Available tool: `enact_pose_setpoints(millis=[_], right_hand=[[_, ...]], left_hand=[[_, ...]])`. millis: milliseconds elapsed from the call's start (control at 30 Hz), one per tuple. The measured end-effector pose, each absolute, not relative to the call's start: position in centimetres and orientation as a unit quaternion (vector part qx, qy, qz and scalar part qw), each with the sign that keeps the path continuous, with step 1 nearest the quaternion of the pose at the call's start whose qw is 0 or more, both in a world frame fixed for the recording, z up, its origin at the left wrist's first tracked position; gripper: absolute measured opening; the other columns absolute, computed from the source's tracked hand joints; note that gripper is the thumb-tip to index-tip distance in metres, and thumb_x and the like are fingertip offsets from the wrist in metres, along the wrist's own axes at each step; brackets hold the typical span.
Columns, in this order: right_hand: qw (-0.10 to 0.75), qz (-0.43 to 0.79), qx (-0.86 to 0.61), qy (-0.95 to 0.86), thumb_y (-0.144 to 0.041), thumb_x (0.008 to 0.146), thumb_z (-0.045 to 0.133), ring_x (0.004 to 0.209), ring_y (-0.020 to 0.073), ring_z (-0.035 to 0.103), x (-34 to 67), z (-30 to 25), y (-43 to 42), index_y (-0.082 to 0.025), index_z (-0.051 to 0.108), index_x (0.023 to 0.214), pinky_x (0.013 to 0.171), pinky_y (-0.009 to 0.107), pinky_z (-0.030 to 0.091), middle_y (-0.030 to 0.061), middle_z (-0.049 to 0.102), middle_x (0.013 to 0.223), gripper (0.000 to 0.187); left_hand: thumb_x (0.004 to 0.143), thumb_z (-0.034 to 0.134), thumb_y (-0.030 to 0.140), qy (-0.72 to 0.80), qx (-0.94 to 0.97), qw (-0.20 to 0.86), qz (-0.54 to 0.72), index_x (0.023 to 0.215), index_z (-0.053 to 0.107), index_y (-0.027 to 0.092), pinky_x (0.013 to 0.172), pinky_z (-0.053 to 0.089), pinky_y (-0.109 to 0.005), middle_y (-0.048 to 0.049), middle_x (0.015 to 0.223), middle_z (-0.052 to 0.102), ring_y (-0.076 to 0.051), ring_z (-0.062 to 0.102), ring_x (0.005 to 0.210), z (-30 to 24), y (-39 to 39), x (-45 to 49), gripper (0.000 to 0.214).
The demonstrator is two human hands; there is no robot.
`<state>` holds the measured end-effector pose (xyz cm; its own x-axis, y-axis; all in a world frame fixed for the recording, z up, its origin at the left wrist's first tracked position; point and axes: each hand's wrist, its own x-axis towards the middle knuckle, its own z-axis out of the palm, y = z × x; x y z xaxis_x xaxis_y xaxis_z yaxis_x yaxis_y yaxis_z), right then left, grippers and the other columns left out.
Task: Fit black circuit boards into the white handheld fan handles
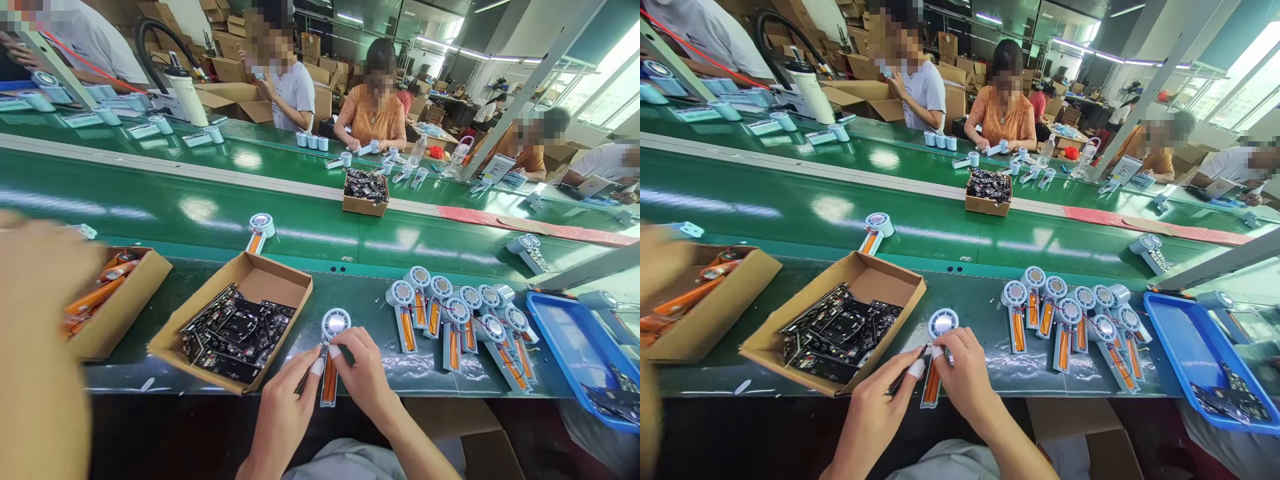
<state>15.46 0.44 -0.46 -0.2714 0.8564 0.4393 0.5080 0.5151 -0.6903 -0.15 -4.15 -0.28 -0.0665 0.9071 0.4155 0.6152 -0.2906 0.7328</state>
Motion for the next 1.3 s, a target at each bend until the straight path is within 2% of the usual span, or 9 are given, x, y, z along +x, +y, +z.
enact_pose_setpoints(millis=[167, 400, 533, 700, 933, 1033, 1167, 1300], right_hand=[[0.390, 0.250, -0.456, -0.760, -0.006, 0.087, 0.058, 0.081, 0.0189, 0.062, 15.8, -0.1, 0.5, -0.022, 0.069, 0.091, 0.072, 0.029, 0.051, 0.0034, 0.071, 0.088, 0.020], [0.377, 0.092, -0.420, -0.821, -0.005, 0.090, 0.051, 0.078, 0.0215, 0.058, 15.2, 0.0, 0.0, -0.019, 0.065, 0.094, 0.070, 0.032, 0.050, 0.0078, 0.069, 0.087, 0.020], [0.401, 0.136, -0.422, -0.801, -0.004, 0.088, 0.051, 0.078, 0.0201, 0.058, 15.3, 0.1, 0.3, -0.021, 0.063, 0.091, 0.069, 0.030, 0.050, 0.0047, 0.068, 0.084, 0.021], [0.373, 0.117, -0.417, -0.820, -0.003, 0.086, 0.049, 0.077, 0.0208, 0.057, 15.5, 0.3, 0.3, -0.021, 0.064, 0.090, 0.069, 0.032, 0.049, 0.0056, 0.068, 0.085, 0.023], [0.395, 0.249, -0.460, -0.755, -0.003, 0.081, 0.057, 0.077, 0.0179, 0.059, 15.8, 0.2, 0.5, -0.021, 0.066, 0.085, 0.070, 0.028, 0.048, 0.0024, 0.068, 0.082, 0.021], [0.385, 0.288, -0.445, -0.756, -0.006, 0.086, 0.059, 0.079, 0.0173, 0.061, 16.5, 0.3, 1.0, -0.020, 0.069, 0.089, 0.072, 0.028, 0.050, 0.0031, 0.069, 0.085, 0.018], [0.356, 0.340, -0.416, -0.765, -0.013, 0.091, 0.062, 0.083, 0.0179, 0.065, 17.4, 0.8, 1.7, -0.021, 0.073, 0.108, 0.076, 0.029, 0.052, 0.0041, 0.070, 0.087, 0.022], [0.350, 0.371, -0.390, -0.766, -0.018, 0.093, 0.061, 0.088, 0.0187, 0.067, 17.6, 0.8, 2.2, -0.023, 0.078, 0.098, 0.079, 0.031, 0.053, 0.0059, 0.071, 0.093, 0.018]], left_hand=[[0.095, 0.052, 0.020, 0.559, 0.678, 0.145, 0.455, 0.105, 0.075, 0.016, 0.084, 0.062, -0.025, -0.0085, 0.100, 0.081, -0.020, 0.078, 0.089, -0.4, -4.2, 0.2, 0.025], [0.094, 0.052, 0.019, 0.566, 0.669, 0.134, 0.463, 0.106, 0.074, 0.016, 0.083, 0.063, -0.028, -0.0091, 0.099, 0.081, -0.021, 0.078, 0.089, -0.6, -4.4, 0.6, 0.025], [0.092, 0.053, 0.019, 0.578, 0.646, 0.189, 0.463, 0.105, 0.076, 0.018, 0.083, 0.064, -0.030, -0.0078, 0.100, 0.081, -0.022, 0.078, 0.089, -0.7, -4.4, 0.1, 0.026], [0.091, 0.055, 0.021, 0.589, 0.611, 0.262, 0.460, 0.104, 0.077, 0.018, 0.083, 0.065, -0.032, -0.0071, 0.099, 0.081, -0.022, 0.079, 0.087, -0.6, -4.0, -0.2, 0.026], [0.093, 0.053, 0.017, 0.542, 0.673, 0.192, 0.466, 0.104, 0.077, 0.020, 0.086, 0.062, -0.028, -0.0072, 0.102, 0.081, -0.020, 0.078, 0.093, -0.2, -3.7, -0.2, 0.027], [0.093, 0.051, 0.018, 0.523, 0.690, 0.223, 0.447, 0.104, 0.077, 0.021, 0.084, 0.063, -0.028, -0.0076, 0.102, 0.081, -0.020, 0.078, 0.092, 0.2, -3.1, -1.0, 0.029], [0.094, 0.053, 0.023, 0.515, 0.695, 0.271, 0.421, 0.103, 0.079, 0.023, 0.085, 0.063, -0.030, -0.0077, 0.102, 0.081, -0.022, 0.078, 0.095, 0.5, -2.6, -1.9, 0.028], [0.094, 0.052, 0.022, 0.501, 0.701, 0.295, 0.414, 0.105, 0.079, 0.024, 0.086, 0.063, -0.030, -0.0080, 0.106, 0.081, -0.022, 0.077, 0.097, 0.5, -2.3, -2.4, 0.030]])
